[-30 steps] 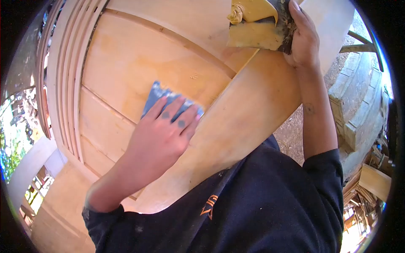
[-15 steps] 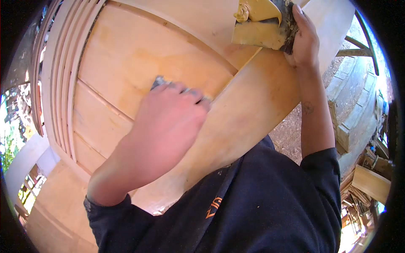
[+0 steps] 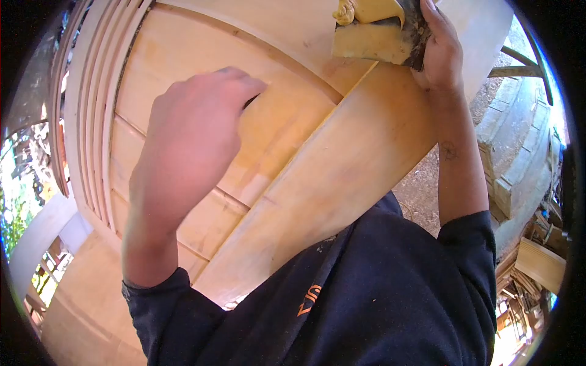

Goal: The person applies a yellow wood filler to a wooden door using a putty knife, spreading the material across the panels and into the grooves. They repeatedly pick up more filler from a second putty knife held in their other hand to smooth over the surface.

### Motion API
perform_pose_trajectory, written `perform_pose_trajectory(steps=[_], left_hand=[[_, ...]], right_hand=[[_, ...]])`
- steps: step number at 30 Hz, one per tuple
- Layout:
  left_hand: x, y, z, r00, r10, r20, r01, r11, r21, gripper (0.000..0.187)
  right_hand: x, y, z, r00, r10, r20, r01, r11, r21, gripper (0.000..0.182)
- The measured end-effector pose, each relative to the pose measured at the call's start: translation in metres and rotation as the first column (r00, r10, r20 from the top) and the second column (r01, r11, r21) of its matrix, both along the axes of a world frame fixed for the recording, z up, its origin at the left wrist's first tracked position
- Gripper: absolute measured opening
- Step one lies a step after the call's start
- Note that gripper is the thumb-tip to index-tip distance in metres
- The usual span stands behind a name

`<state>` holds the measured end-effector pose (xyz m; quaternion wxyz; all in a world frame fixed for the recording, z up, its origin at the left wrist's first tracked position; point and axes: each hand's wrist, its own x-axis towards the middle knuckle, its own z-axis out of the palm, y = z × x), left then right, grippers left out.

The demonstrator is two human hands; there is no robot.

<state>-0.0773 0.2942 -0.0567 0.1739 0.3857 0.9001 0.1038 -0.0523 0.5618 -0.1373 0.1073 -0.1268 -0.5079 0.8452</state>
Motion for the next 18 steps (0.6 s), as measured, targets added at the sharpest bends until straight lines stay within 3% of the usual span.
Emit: perform_pose_trajectory(steps=[5,8,11,14,17,18], left_hand=[[-0.011,-0.019,0.003,0.959,0.158,0.237,-0.205,0.960,0.192,0.051],[-0.022,-0.020,-0.002,0.977,0.173,0.127,-0.190,0.972,0.139,0.051],[-0.025,-0.009,-0.012,0.980,0.153,0.130,-0.169,0.978,0.124,0.047],[0.005,0.017,-0.010,0.992,0.035,0.123,-0.039,0.999,0.031,0.043],[0.030,0.031,0.009,0.963,-0.166,0.214,0.209,0.958,-0.198,0.040],[0.029,0.030,0.011,0.968,-0.174,0.180,0.206,0.963,-0.173,0.040]], right_hand=[[0.001,0.002,-0.002,0.999,-0.037,-0.006,0.037,0.998,0.043,0.034],[0.001,0.002,-0.002,0.998,-0.056,0.033,0.054,0.997,0.050,0.035],[0.001,0.000,0.000,1.000,-0.028,0.001,0.028,0.999,0.024,0.035],[0.002,0.001,0.001,0.999,-0.026,0.032,0.024,0.998,0.054,0.035],[0.001,0.001,0.001,0.999,-0.051,0.001,0.051,0.999,0.009,0.034],[0.001,0.002,-0.001,0.999,-0.053,0.011,0.053,0.998,0.021,0.034]])
